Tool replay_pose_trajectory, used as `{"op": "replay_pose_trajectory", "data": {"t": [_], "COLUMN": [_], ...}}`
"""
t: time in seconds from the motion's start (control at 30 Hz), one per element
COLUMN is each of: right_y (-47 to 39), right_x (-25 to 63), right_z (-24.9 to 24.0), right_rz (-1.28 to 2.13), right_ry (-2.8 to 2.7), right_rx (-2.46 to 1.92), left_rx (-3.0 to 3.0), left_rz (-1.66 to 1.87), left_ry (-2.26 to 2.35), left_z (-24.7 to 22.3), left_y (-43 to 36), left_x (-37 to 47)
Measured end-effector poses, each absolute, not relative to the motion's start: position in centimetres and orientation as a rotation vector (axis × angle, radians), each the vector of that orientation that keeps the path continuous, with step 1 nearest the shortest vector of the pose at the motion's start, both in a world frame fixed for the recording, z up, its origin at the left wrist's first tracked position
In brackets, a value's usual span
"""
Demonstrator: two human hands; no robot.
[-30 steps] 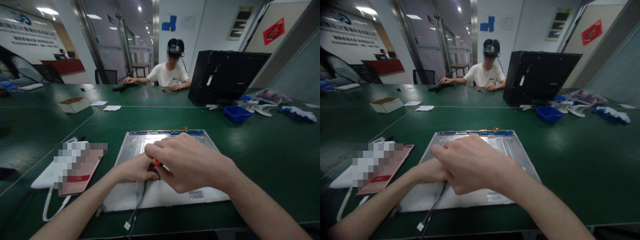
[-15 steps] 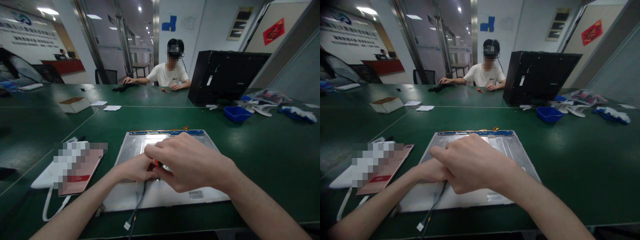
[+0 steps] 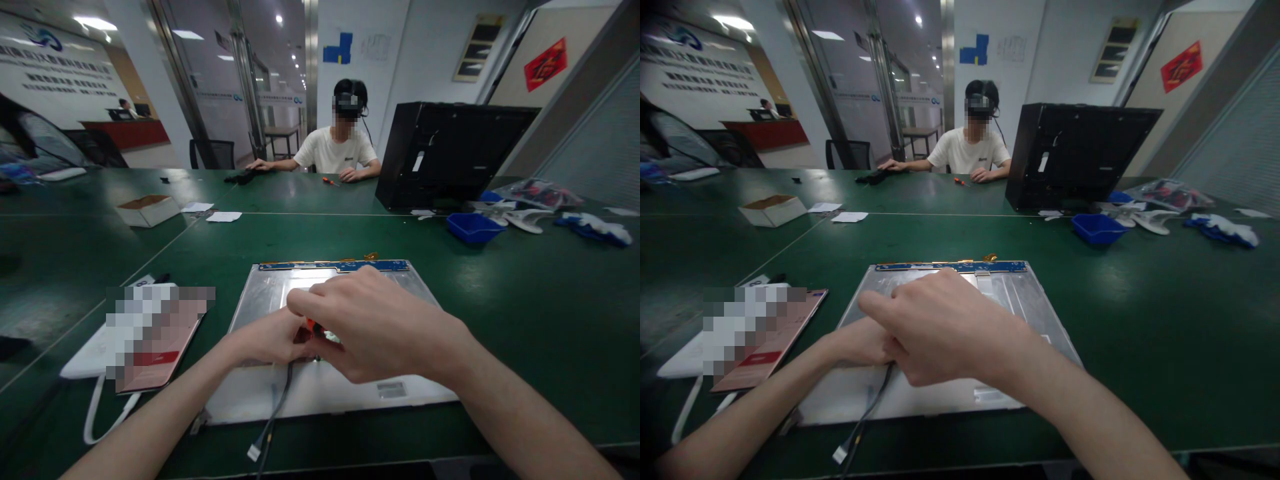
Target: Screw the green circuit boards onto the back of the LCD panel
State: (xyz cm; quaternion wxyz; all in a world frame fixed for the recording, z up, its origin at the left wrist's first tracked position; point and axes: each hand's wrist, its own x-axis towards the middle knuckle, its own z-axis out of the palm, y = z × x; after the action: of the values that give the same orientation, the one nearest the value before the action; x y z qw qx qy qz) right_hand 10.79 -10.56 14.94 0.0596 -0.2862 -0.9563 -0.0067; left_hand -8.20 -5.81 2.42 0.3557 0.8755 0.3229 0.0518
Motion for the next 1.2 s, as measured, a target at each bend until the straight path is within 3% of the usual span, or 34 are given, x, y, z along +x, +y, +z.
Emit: {"op": "replay_pose_trajectory", "data": {"t": [0.4,1.2], "right_y": [-10.7,-10.6], "right_x": [10.9,10.6], "right_z": [15.0,14.7], "right_rz": [-0.043,-0.114], "right_ry": [-2.877,-2.841], "right_rx": [-0.875,-0.906], "left_rx": [2.27,2.264], "left_rz": [0.175,0.132], "left_ry": [0.669,0.783], "left_z": [3.2,3.4], "left_y": [-5.7,-6.0], "left_x": [-7.7,-7.8]}}
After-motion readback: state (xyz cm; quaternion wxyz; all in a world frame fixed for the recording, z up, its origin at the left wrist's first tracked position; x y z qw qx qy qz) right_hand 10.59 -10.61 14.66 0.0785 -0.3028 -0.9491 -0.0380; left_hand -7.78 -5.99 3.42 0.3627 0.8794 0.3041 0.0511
